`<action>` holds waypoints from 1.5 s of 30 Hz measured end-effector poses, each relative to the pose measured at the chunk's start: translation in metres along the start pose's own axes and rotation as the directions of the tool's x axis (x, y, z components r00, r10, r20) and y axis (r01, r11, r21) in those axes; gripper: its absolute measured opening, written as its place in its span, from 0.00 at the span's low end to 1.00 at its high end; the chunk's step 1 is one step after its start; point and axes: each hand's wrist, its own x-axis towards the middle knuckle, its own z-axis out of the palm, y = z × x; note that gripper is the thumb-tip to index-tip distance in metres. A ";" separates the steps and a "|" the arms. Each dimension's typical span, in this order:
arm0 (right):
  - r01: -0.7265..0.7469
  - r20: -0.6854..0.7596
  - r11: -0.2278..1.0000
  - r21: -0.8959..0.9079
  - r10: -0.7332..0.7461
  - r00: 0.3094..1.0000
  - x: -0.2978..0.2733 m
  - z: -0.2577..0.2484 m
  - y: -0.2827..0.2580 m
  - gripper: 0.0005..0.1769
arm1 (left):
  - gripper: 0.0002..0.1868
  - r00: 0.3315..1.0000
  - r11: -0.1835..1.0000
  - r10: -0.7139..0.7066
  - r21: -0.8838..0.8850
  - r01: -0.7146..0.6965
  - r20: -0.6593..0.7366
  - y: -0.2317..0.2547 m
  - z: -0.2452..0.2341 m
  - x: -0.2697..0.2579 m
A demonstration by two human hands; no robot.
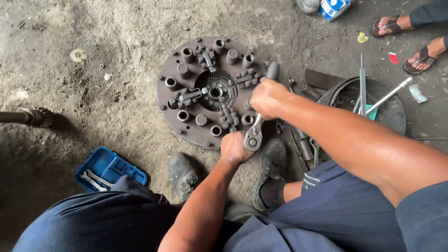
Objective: The person uses a ratchet to loosen and remove bolts from a clutch assembly. They then continue to use the tool to disassemble the internal components of the clutch.
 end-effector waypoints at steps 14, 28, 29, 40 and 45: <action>-0.290 -0.020 0.902 0.318 0.312 0.950 -0.032 0.045 -0.018 0.18 | 0.18 0.986 0.989 -0.071 -0.143 0.050 -0.150 0.004 0.011 -0.002; -0.447 -0.114 0.757 0.476 0.557 0.822 -0.046 0.076 -0.052 0.10 | 0.19 0.994 0.992 -0.030 -0.124 0.017 -0.108 -0.001 0.013 -0.002; -0.450 -0.125 0.759 0.471 0.562 0.817 -0.048 0.081 -0.054 0.10 | 0.19 0.992 0.993 -0.023 -0.121 0.008 -0.120 0.003 0.006 0.000; -0.406 -0.062 0.720 0.563 0.527 0.848 -0.046 0.081 -0.033 0.13 | 0.15 0.978 0.985 0.105 0.115 -0.126 0.179 -0.003 -0.004 0.023; -0.362 -0.126 0.748 0.556 0.506 0.853 -0.065 0.044 -0.007 0.17 | 0.15 0.987 0.982 0.145 0.114 -0.152 0.070 0.017 -0.035 0.030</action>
